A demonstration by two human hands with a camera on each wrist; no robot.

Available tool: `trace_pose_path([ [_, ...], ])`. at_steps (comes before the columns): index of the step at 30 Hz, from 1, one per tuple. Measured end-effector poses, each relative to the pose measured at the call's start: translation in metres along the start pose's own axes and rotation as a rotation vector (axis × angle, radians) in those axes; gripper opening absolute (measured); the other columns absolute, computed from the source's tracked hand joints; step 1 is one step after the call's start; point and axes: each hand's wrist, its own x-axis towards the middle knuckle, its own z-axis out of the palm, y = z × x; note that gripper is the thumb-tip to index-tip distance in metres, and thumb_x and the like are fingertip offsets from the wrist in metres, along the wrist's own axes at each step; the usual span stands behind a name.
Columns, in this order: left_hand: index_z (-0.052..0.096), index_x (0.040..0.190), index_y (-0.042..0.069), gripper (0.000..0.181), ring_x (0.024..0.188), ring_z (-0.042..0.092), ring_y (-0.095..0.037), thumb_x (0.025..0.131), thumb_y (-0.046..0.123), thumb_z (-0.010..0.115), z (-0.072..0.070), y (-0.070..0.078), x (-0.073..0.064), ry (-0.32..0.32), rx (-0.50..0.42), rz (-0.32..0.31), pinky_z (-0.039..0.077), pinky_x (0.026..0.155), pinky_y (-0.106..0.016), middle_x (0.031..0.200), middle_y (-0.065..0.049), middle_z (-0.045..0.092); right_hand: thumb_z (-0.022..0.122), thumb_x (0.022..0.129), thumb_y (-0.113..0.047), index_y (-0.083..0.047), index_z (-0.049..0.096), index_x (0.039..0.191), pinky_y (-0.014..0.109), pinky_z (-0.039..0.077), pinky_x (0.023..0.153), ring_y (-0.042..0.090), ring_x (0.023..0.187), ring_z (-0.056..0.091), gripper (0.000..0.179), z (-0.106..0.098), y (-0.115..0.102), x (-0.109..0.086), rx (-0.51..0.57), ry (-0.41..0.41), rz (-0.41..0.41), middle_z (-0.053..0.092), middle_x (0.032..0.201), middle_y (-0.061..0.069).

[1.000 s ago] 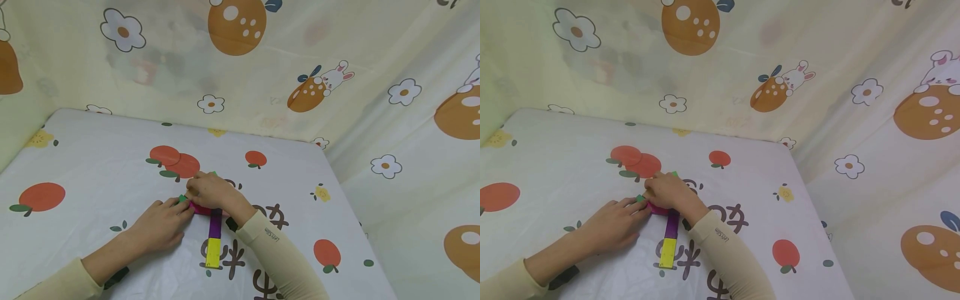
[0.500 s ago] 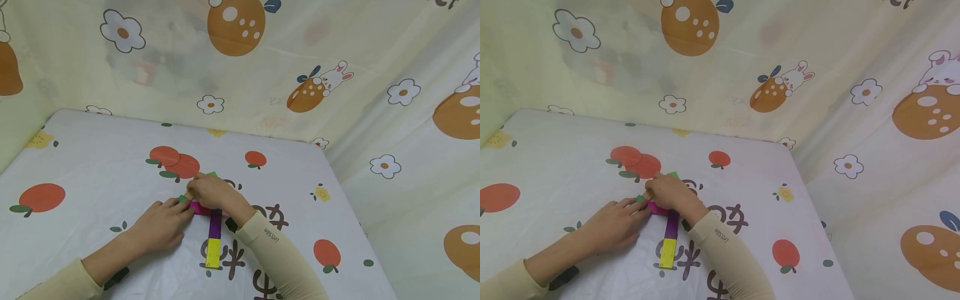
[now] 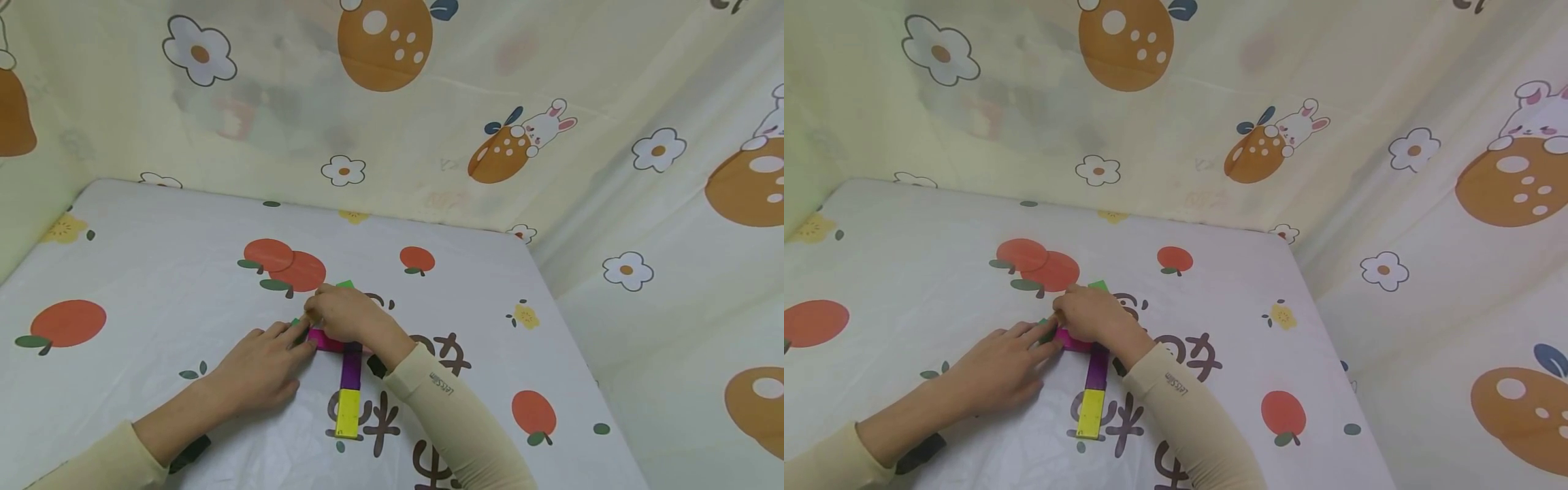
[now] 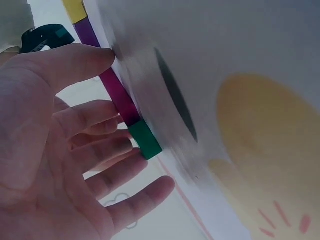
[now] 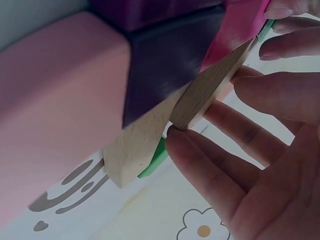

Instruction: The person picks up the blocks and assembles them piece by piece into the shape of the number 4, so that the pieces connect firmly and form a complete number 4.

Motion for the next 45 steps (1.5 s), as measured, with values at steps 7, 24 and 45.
trace_pose_path([
  [7, 0.066, 0.132, 0.014, 0.052, 0.119, 0.058, -0.033, 0.083, 0.027, 0.077, 0.000, -0.001, 0.001, -0.006, -0.003, 0.010, 0.057, 0.083, -0.048, 0.150, -0.014, 0.056, 0.066, 0.094, -0.006, -0.022, 0.072, 0.129, 0.029, 0.057, 0.089, 0.010, 0.106, 0.063, 0.038, 0.001, 0.001, 0.000, 0.019, 0.002, 0.010, 0.068, 0.121, -0.006],
  [24, 0.065, 0.128, 0.014, 0.050, 0.115, 0.057, -0.033, 0.081, 0.024, 0.078, 0.001, 0.000, 0.003, -0.010, -0.001, 0.004, 0.057, 0.071, -0.042, 0.145, -0.014, 0.060, 0.064, 0.100, -0.013, -0.023, 0.061, 0.145, 0.036, 0.051, 0.109, 0.017, 0.125, 0.063, 0.046, 0.002, 0.002, -0.003, 0.059, 0.013, 0.039, 0.060, 0.146, 0.000],
  [45, 0.065, 0.128, 0.014, 0.050, 0.118, 0.057, -0.035, 0.081, 0.023, 0.078, 0.001, 0.001, 0.003, -0.015, 0.000, -0.005, 0.060, 0.077, -0.046, 0.146, -0.016, 0.058, 0.064, 0.101, -0.024, -0.025, 0.057, 0.148, 0.043, 0.056, 0.100, 0.028, 0.130, 0.058, 0.048, -0.004, 0.021, -0.005, -0.012, 0.113, 0.119, 0.058, 0.146, 0.004],
])
